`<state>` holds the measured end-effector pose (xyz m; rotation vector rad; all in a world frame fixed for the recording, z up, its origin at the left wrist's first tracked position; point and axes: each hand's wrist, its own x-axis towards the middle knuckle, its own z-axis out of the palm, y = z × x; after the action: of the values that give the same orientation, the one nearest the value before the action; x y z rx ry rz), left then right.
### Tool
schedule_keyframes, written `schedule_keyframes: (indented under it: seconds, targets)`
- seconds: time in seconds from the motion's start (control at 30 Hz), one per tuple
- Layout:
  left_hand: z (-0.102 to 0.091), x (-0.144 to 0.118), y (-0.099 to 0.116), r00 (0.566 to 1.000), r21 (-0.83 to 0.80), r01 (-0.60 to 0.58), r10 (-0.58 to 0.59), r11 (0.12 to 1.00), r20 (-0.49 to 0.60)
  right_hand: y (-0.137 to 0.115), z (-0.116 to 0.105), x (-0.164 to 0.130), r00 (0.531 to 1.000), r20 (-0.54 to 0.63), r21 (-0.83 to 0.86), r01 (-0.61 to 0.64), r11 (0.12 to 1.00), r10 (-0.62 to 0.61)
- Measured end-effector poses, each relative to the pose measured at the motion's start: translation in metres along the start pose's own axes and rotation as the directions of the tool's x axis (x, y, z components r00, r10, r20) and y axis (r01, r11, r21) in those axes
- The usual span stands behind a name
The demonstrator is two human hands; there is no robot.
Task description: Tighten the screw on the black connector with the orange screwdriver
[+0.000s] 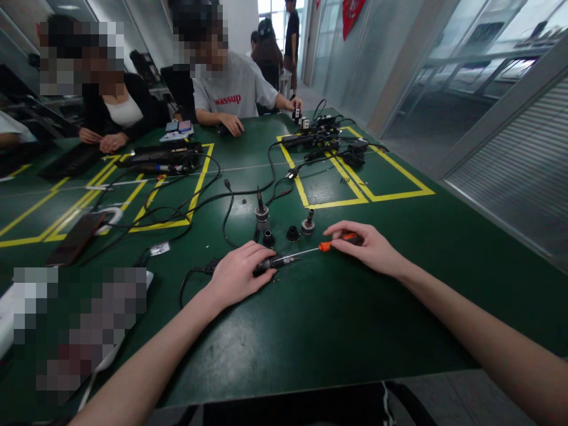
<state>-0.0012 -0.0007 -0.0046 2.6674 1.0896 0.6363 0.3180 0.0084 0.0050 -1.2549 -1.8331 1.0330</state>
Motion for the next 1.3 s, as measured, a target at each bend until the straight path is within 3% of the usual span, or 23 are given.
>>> schedule_keyframes:
  seconds: [0.13,0.3,0.47,0.7,0.93,1.13,1.3]
  targets:
    - [-0.0007,0.0001,0.0006,1.0,-0.003,-0.001,0.001,1.0,-0.004,-0.0003,-0.0003,0.0,1.0,0.009,-0.028,0.01,1.0,-0.009]
    - [-0.0015,0.0013,0.0006,1.0,0.002,0.0,0.0,1.0,-0.001,-0.0011,0.0009,-0.0009,0.996,0.065,-0.046,-0.065,0.997,0.068]
    - [-0.0012,0.0011,0.0001,1.0,0.002,-0.001,0.001,1.0,-0.003,-0.0038,-0.0006,-0.0008,1.0,-0.012,-0.004,0.025,1.0,-0.025]
    - [-0.0018,0.0007,0.0005,1.0,0.002,0.012,-0.012,1.0,-0.007,-0.0038,-0.0003,-0.002,0.993,0.11,-0.034,-0.037,0.999,0.04]
    - [-0.0023,0.0011,0.0008,1.0,0.002,0.016,-0.016,1.0,-0.002,-0.0017,-0.0008,-0.0022,0.998,0.049,-0.013,0.031,0.999,-0.03]
    - [-0.0023,0.0009,0.0016,1.0,0.003,0.02,-0.02,1.0,-0.006,-0.0004,0.0008,-0.0029,0.993,0.11,-0.02,-0.049,0.999,0.051]
    - [-0.0013,0.0009,0.001,1.0,0.013,0.014,-0.014,1.0,-0.004,-0.0019,-0.0003,-0.0025,0.999,0.018,-0.002,0.027,1.0,-0.027]
